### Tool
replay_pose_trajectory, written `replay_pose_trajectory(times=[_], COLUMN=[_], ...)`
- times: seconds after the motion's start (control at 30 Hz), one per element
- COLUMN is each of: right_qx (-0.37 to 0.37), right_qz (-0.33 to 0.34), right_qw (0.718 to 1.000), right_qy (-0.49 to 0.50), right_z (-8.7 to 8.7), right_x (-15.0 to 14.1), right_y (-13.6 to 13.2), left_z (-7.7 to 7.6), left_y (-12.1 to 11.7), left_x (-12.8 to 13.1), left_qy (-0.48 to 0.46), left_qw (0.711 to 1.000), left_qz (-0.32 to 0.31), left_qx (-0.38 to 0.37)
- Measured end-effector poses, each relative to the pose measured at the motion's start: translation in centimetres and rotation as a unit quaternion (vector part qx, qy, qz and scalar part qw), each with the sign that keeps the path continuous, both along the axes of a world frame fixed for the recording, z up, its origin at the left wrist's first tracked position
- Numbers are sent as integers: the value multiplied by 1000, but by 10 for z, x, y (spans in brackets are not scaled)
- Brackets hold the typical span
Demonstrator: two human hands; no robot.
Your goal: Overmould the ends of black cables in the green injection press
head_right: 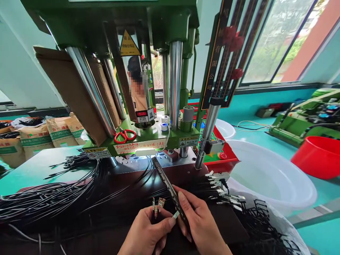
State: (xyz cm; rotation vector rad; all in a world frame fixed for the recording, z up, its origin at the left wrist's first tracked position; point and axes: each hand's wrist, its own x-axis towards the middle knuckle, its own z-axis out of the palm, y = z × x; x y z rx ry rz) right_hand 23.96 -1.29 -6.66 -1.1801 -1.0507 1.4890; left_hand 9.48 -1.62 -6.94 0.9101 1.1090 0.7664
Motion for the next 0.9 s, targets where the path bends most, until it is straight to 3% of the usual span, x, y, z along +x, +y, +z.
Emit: replay_pose_trajectory(times=[0.33,0.67,0.8,0.9], right_qx=[19,55,4,-21], right_qz=[9,-13,-3,-22], right_qw=[998,993,999,1000], right_qy=[-65,-101,-51,-4], right_z=[3,0,1,1], right_x=[0,-6,3,13], right_y=[-1,-4,-4,-6], left_z=[7,10,7,5], left_y=[-1,-3,-2,-2], left_x=[0,3,-4,-10], left_qy=[33,22,-85,-188], left_qw=[999,999,996,980], left_qz=[-8,27,21,50], left_qx=[9,-7,-10,-34])
